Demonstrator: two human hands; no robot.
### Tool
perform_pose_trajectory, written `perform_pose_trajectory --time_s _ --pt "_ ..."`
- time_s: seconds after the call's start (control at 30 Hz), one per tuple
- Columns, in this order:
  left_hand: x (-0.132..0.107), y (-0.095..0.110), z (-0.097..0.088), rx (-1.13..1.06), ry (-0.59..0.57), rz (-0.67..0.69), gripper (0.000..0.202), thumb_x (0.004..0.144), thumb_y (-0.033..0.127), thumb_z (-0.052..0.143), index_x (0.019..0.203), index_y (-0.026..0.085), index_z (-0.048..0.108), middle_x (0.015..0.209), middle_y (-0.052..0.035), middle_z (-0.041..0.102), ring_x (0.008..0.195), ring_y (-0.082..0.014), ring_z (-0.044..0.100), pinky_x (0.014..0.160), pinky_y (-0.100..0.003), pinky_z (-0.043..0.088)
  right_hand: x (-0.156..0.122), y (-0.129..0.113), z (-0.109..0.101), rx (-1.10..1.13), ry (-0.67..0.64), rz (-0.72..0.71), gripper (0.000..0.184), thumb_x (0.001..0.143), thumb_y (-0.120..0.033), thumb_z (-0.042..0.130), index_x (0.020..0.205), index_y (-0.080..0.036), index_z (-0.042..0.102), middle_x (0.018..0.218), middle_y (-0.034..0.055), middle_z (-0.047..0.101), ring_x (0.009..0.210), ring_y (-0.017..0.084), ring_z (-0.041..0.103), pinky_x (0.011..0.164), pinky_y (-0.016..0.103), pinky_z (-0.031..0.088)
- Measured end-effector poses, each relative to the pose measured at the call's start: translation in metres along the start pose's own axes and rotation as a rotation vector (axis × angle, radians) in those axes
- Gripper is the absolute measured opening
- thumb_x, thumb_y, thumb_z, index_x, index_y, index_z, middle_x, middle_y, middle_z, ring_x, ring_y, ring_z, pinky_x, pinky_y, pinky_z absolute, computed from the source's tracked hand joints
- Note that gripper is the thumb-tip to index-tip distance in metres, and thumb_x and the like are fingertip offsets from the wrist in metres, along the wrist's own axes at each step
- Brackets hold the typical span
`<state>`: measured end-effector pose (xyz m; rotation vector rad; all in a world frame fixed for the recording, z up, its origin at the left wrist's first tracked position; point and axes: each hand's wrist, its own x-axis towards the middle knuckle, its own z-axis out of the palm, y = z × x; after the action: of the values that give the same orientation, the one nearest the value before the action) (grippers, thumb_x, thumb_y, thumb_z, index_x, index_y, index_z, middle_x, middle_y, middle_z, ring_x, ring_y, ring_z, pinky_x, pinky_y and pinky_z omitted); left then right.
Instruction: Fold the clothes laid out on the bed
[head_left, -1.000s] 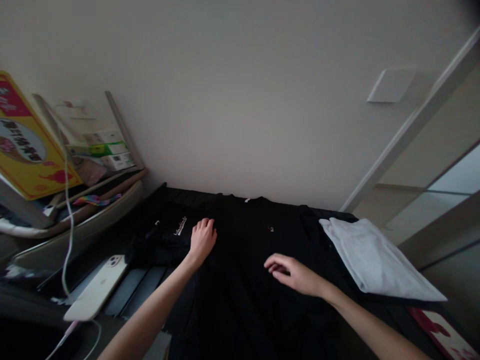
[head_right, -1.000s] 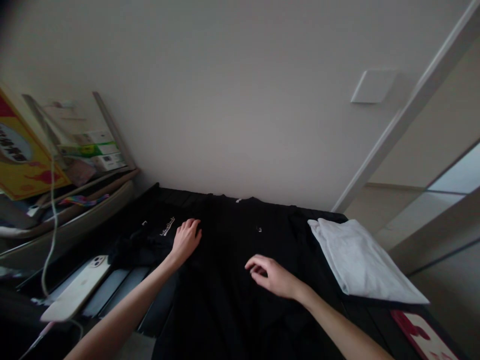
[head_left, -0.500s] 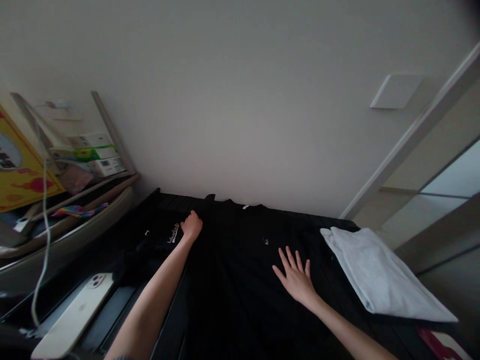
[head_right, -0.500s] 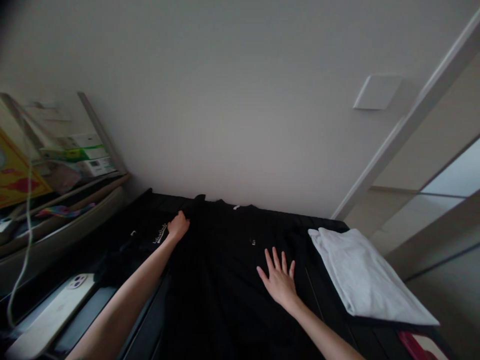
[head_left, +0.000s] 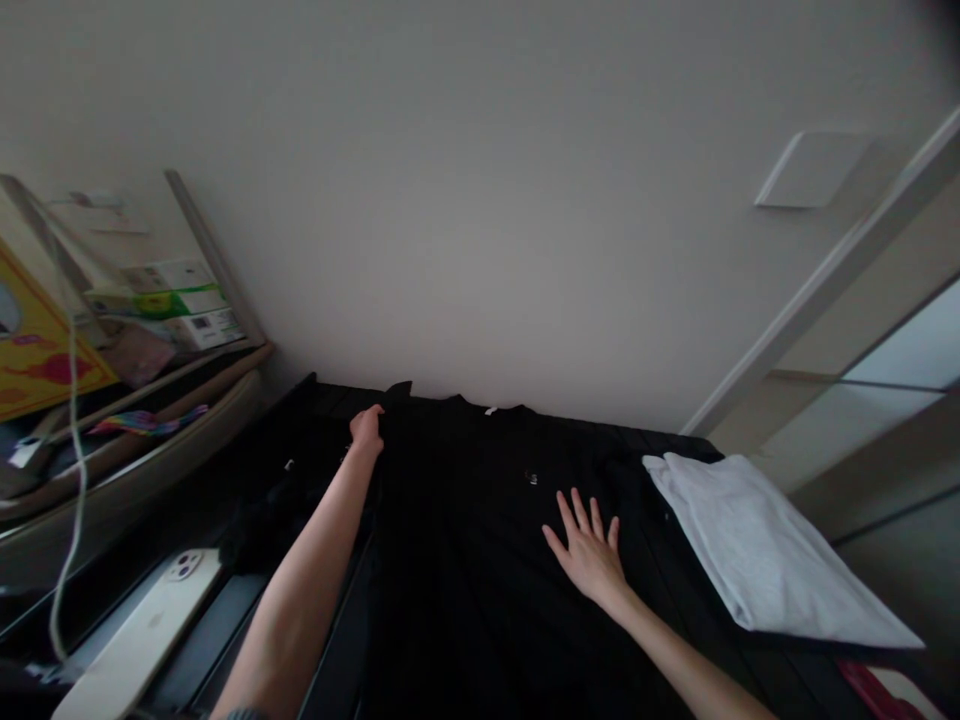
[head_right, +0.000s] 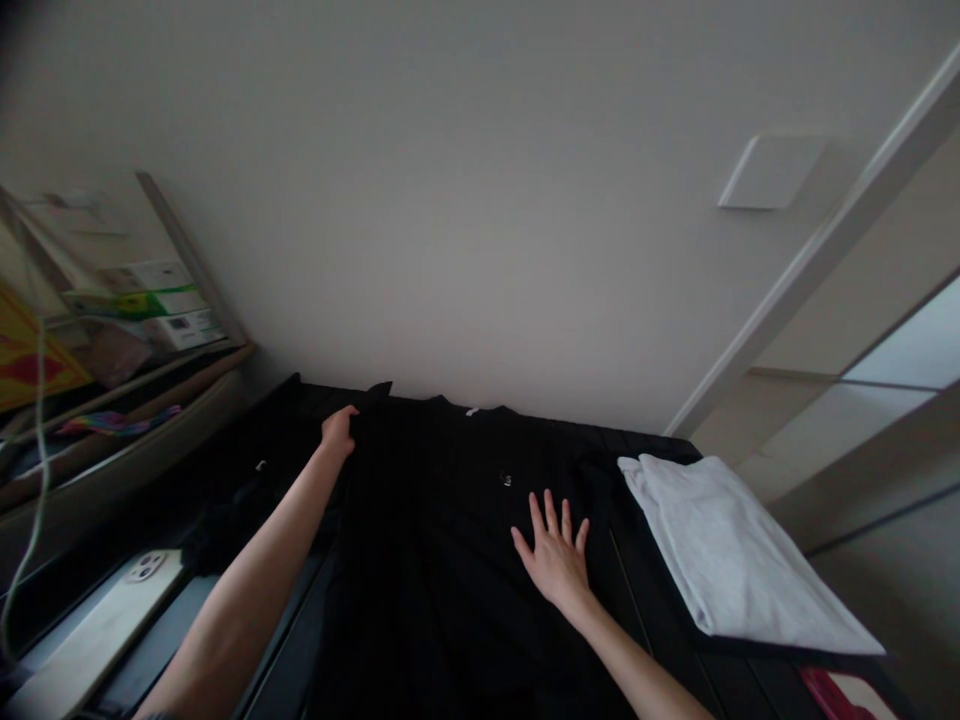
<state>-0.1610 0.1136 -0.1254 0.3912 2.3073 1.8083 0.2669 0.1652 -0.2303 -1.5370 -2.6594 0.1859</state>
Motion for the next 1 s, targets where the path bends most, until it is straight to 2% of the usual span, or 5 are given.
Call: perform_pose_trajectory --time_s 0.27,0.53,0.73,0.87,1.0 --pt "-0.070 0.017 0.043 -0.016 -0.079 0.331 0.014 0.082 0.027 0.047 0.070 0.020 0.043 0.075 0.0013 0.057 0.085 -0.0135 0.058 0.079 -0.024 0.045 -0.001 0.000 0.000 -0.007 0.011 -0.011 0.075 0.091 -0.063 0.023 0.152 -0.021 0.017 0.159 0.0083 0.010 0.144 0.037 0.006 0.109 0.067 0.005" --pt "-0.173 -0.023 0.090 0.786 -0.971 0.984 0.018 0.089 0.024 0.050 0.107 0.019 0.053 0.149 -0.0101 0.037 0.142 -0.0247 0.025 0.114 -0.051 0.018 -0.002 -0.003 -0.001 -0.018 0.019 0.002 0.072 0.091 -0.061 0.025 0.151 -0.021 0.021 0.159 0.0083 0.012 0.144 0.037 0.008 0.109 0.067 0.007" --pt "-0.182 -0.027 0.062 1.042 -0.572 0.921 0.058 0.084 0.018 0.054 0.139 0.019 0.038 0.153 -0.0147 0.029 0.137 -0.0322 0.032 0.107 -0.048 0.033 0.024 -0.005 -0.009 0.041 0.115 -0.088 0.063 0.088 -0.044 0.042 0.143 -0.015 0.038 0.154 0.0153 0.025 0.143 0.035 0.015 0.111 0.059 0.017" --pt "-0.188 -0.016 0.034 1.220 -0.495 0.829 0.045 0.085 0.008 0.044 0.129 0.014 0.049 0.138 -0.0194 0.047 0.115 -0.0305 0.054 0.089 -0.043 0.045 0.069 -0.022 -0.022 0.140 0.179 -0.243 0.064 0.081 -0.023 0.050 0.143 -0.022 0.036 0.156 0.0117 0.020 0.143 0.031 0.019 0.110 0.051 0.027" --pt "-0.193 -0.008 0.010 1.303 -0.479 0.729 0.030 0.085 0.005 0.043 0.109 0.013 0.060 0.108 -0.0157 0.062 0.095 -0.0254 0.060 0.078 -0.036 0.048 0.110 -0.047 -0.035 0.207 0.135 -0.416 0.035 0.079 -0.011 0.046 0.109 -0.021 0.063 0.146 0.0066 0.040 0.141 0.028 0.022 0.109 0.048 0.029"
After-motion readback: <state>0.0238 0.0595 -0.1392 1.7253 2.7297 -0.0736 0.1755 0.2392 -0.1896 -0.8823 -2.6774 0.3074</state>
